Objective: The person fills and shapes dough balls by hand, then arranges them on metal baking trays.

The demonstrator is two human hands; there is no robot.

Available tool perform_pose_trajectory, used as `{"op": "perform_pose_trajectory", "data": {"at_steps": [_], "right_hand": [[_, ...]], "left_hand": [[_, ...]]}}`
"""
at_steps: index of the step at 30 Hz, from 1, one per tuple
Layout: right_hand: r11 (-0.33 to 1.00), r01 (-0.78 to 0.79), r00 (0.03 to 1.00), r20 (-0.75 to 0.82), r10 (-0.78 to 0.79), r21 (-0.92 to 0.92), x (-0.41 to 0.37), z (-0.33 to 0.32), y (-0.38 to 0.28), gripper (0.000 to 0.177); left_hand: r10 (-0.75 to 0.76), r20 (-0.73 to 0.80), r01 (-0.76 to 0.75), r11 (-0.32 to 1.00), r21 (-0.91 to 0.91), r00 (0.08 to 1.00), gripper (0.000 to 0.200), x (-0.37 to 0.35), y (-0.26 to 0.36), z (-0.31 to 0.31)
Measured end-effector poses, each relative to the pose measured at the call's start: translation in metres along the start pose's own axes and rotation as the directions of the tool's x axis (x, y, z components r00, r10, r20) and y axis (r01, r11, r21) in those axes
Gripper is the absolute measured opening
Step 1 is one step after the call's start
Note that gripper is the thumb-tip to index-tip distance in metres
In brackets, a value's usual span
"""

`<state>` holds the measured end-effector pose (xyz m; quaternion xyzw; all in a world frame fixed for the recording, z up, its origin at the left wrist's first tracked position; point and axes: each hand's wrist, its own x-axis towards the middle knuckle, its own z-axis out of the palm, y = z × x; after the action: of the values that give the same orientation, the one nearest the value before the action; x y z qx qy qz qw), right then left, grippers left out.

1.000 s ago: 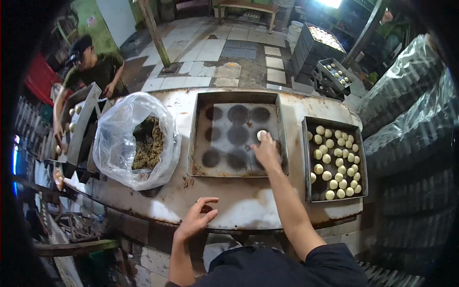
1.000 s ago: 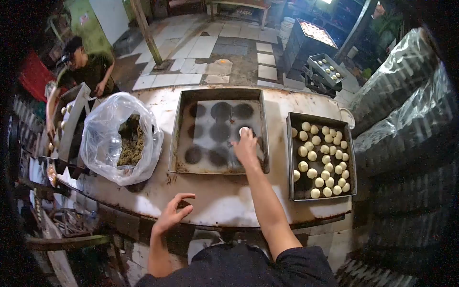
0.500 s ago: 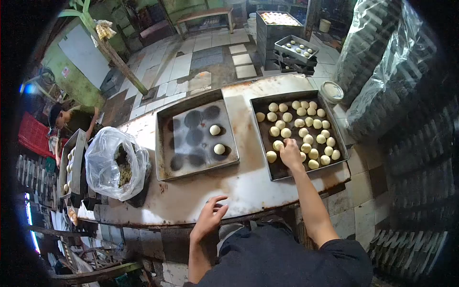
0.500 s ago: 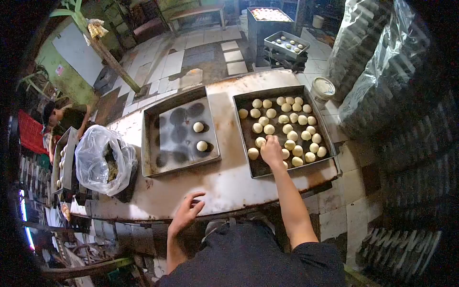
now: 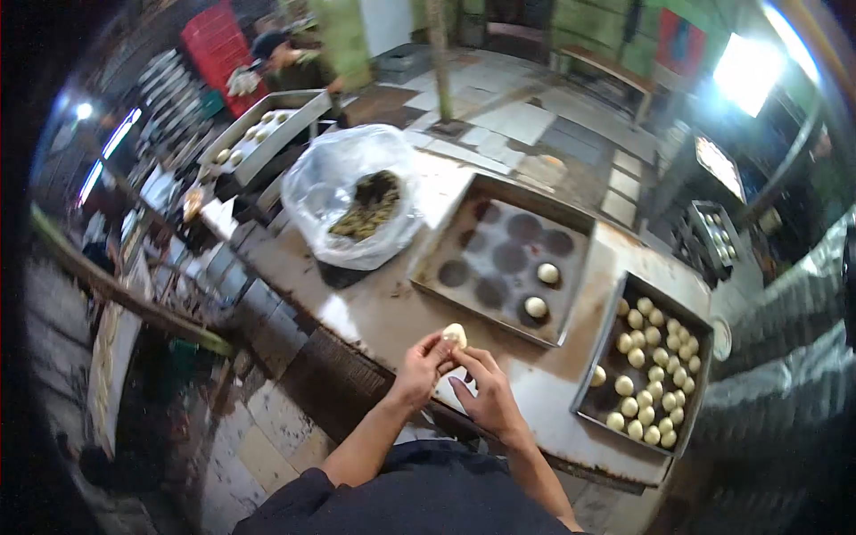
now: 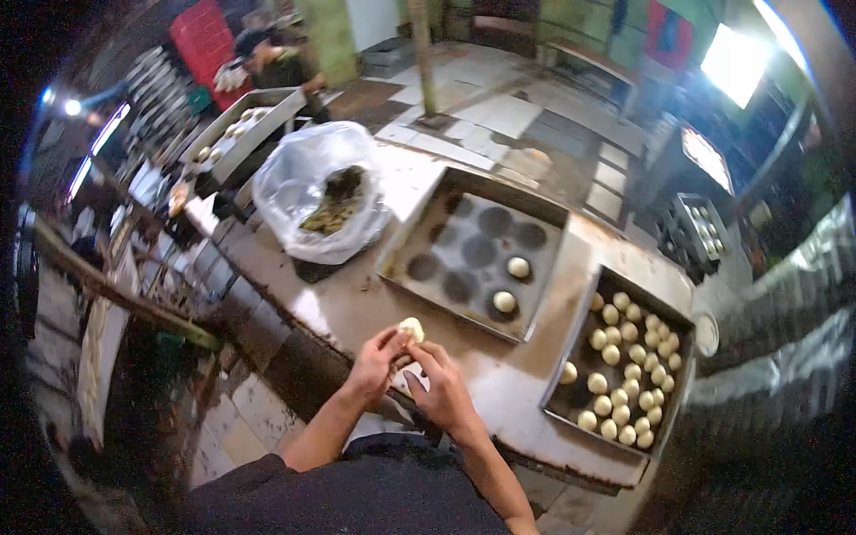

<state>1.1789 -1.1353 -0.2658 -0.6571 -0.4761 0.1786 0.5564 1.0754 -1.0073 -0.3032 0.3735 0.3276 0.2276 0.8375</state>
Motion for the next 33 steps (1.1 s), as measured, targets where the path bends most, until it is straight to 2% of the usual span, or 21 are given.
{"op": "perform_pose_trajectory", "data": {"at_steps": [1,3,5,7,8,9,10,12,14,15,16,18,19,21,24,25,28,29,30,32,33], "right_hand": [[0.999,-0.031,0.998,0.064,0.029,0.036,0.01,0.005,-0.01,0.019],[0.992,-0.102,0.979,0.184,0.086,0.079,0.036,0.015,-0.025,0.011],[0.996,0.091,0.995,0.028,-0.091,-0.014,0.072,0.043,-0.033,0.013],[0.962,0.25,0.96,-0.106,-0.261,-0.107,0.113,0.085,-0.027,0.018],[0.929,0.333,0.93,-0.109,-0.352,-0.159,0.137,0.111,-0.019,0.023],[0.902,0.369,0.921,-0.045,-0.387,-0.226,0.158,0.139,-0.006,0.024],[0.867,0.406,0.908,0.019,-0.419,-0.289,0.176,0.164,0.008,0.026],[0.916,0.32,0.946,0.134,-0.295,-0.242,0.204,0.205,0.026,0.03],[0.968,0.174,0.968,0.209,-0.136,-0.178,0.236,0.247,0.032,0.031],[0.93,0.208,0.962,0.235,-0.139,-0.302,0.265,0.257,0.04,0.029],[0.931,0.045,0.985,0.17,0.019,-0.361,0.291,0.257,0.041,0.032],[0.782,0.173,0.98,0.03,-0.194,-0.599,0.359,0.259,0.073,0.025],[0.723,0.054,0.997,-0.008,-0.082,-0.689,0.385,0.255,0.093,0.022],[0.646,0.075,0.995,0.013,-0.101,-0.759,0.42,0.254,0.112,0.02],[0.551,0.028,0.997,0.066,0.049,-0.834,0.424,0.267,0.118,0.032],[0.527,0.048,0.998,0.055,-0.002,-0.849,0.42,0.269,0.127,0.029],[0.618,0.0,0.999,0.023,0.029,-0.786,0.418,0.264,0.144,0.02],[0.599,0.059,0.995,0.092,0.025,-0.798,0.421,0.261,0.139,0.016],[0.651,-0.018,0.973,0.137,0.187,-0.759,0.423,0.253,0.133,0.021],[0.704,-0.204,0.843,0.244,0.48,-0.68,0.428,0.235,0.119,0.033],[0.74,-0.245,0.784,0.321,0.531,-0.627,0.431,0.225,0.115,0.035]], "left_hand": [[0.073,-0.029,-0.076,0.99,-0.122,0.997,0.029,-0.002,0.016,-0.012],[0.057,-0.041,-0.064,0.983,-0.172,0.998,0.027,0.002,0.044,-0.043],[0.033,-0.012,-0.034,0.971,-0.238,0.999,0.024,0.012,0.064,-0.07],[0.114,0.021,-0.112,0.991,-0.071,0.993,0.027,0.038,0.054,-0.1],[0.164,0.059,-0.166,0.986,0.031,0.985,0.027,0.049,0.053,-0.108],[0.234,0.133,-0.252,0.957,0.143,0.963,0.027,0.051,0.066,-0.108],[0.26,0.065,-0.267,0.943,0.199,0.964,0.027,0.049,0.084,-0.109],[0.088,0.007,-0.088,0.996,-0.026,0.996,0.027,0.071,0.111,-0.16],[-0.071,-0.019,0.071,0.997,-0.013,0.997,0.028,0.069,0.16,-0.207],[-0.003,-0.039,-0.002,0.992,-0.126,0.999,0.029,0.075,0.167,-0.229],[0.072,-0.055,-0.075,0.996,-0.058,0.996,0.029,0.081,0.18,-0.252],[0.103,-0.007,-0.103,0.99,-0.095,0.995,0.03,0.087,0.212,-0.282],[0.084,0.028,-0.083,0.996,-0.033,0.996,0.03,0.092,0.22,-0.294],[0.043,0.1,-0.052,0.994,0.093,0.994,0.033,0.099,0.228,-0.31],[-0.053,0.196,0.035,0.995,0.091,0.979,0.03,0.112,0.229,-0.312],[-0.067,0.198,0.053,0.996,0.072,0.978,0.026,0.114,0.231,-0.307],[-0.049,0.319,0.01,0.992,0.122,0.946,0.026,0.121,0.231,-0.298],[-0.069,0.346,0.014,0.987,0.161,0.936,0.028,0.124,0.228,-0.293],[-0.065,0.353,0.019,0.991,0.132,0.934,0.03,0.126,0.225,-0.286],[-0.06,0.367,0.034,0.996,0.077,0.928,0.032,0.126,0.221,-0.268],[-0.063,0.379,0.046,0.998,0.053,0.923,0.035,0.126,0.219,-0.262]]}}
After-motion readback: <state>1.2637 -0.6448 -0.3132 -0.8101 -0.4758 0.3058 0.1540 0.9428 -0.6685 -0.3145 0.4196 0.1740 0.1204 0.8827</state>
